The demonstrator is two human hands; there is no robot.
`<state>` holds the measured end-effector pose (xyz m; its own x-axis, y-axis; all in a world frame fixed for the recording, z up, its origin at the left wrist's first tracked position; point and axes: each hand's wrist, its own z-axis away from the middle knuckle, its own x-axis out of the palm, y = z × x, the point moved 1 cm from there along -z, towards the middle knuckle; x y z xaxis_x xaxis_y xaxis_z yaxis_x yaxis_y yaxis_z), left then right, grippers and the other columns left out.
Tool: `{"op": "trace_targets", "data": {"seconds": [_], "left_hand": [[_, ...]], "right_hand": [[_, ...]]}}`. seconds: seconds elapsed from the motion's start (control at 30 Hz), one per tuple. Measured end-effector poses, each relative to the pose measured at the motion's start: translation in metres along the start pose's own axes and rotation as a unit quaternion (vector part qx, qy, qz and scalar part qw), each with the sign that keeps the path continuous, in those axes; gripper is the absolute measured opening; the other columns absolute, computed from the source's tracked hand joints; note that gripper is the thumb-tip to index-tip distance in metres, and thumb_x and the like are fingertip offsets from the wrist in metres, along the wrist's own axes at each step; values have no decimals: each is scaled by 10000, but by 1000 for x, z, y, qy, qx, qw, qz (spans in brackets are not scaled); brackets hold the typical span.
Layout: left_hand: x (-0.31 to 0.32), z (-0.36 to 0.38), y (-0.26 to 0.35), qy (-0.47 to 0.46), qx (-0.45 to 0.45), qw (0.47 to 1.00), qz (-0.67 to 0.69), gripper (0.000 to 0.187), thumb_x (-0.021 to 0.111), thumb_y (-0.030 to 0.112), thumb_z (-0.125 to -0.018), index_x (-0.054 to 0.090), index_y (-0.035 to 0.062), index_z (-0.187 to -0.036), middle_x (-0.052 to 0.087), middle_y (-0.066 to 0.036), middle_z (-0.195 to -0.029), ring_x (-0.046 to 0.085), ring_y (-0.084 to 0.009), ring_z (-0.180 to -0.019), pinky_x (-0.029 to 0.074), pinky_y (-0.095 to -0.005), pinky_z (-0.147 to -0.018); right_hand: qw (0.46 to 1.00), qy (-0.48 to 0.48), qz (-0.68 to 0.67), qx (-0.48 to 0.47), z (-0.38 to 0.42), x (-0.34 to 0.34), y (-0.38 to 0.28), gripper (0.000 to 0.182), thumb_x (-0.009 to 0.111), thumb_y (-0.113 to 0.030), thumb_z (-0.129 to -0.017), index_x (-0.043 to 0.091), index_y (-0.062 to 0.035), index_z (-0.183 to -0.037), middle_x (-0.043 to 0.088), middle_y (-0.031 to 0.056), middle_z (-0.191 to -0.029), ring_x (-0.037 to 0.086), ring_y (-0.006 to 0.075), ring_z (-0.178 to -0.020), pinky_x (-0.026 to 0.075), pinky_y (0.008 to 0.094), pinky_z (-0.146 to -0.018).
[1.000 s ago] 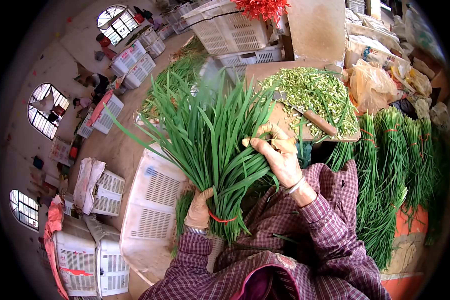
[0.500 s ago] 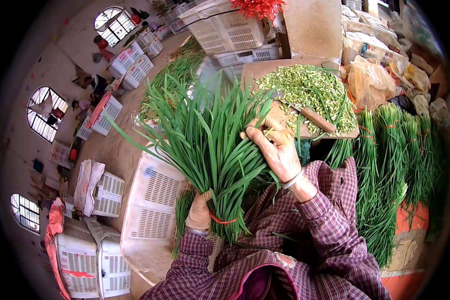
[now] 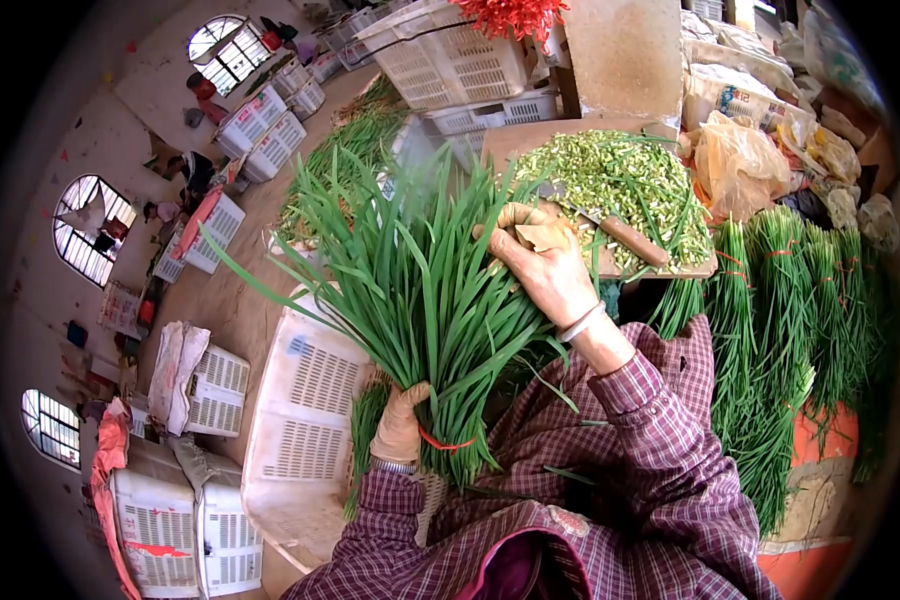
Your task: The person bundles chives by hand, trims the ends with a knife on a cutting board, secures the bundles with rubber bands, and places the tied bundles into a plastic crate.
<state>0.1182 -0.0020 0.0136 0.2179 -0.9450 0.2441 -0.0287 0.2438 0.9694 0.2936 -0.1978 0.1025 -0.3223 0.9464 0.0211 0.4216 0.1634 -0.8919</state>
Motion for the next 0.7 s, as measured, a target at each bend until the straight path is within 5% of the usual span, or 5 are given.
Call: {"op": "trace_targets", "data": {"seconds": [0.17,0.37,0.53,0.6,0.7], "left_hand": [[-53,-12,-40,17,-2,995,100,494,684,145,-940,488,-51,-1349,687,-71,-1123,705,-103,-903,588,-234,-835],[-33,-16,-18,-8,-15,999,45,470,747,146,-885,570,33,-1306,670,-12,-1116,651,-110,-931,550,-240,-864],[-27,-12,-6,25,-12,1000,-3,574,762,230,-836,552,3,-1320,655,-72,-1206,637,-196,-1054,515,-339,-942],[-26,-12,-4,31,-11,999,-11,570,763,224,-834,554,2,-1315,654,-69,-1206,634,-197,-1057,514,-340,-947],[-9,-10,6,42,-16,999,-30,605,757,211,-834,519,6,-1351,631,-71,-1244,616,-200,-1091,507,-344,-961]], "right_hand": [[990,54,-117,51,-1,2,0,143,631,-104,-925,661,34,-899,645,21,-794,635,74,-656,492,213,-615],[930,216,-285,83,-26,-46,-6,227,613,-290,-992,640,-66,-975,551,-38,-718,486,70,-560,419,190,-535],[965,109,239,-30,-10,-103,16,325,675,-172,-923,625,-12,-1201,654,51,-890,641,148,-764,523,270,-669],[938,151,297,-92,4,-101,17,452,711,-156,-852,582,-24,-1264,698,136,-1082,666,275,-1029,525,366,-836],[886,167,384,-198,10,-77,-22,306,694,-130,-869,640,-42,-1157,691,125,-1029,649,296,-954,488,396,-865]]}}
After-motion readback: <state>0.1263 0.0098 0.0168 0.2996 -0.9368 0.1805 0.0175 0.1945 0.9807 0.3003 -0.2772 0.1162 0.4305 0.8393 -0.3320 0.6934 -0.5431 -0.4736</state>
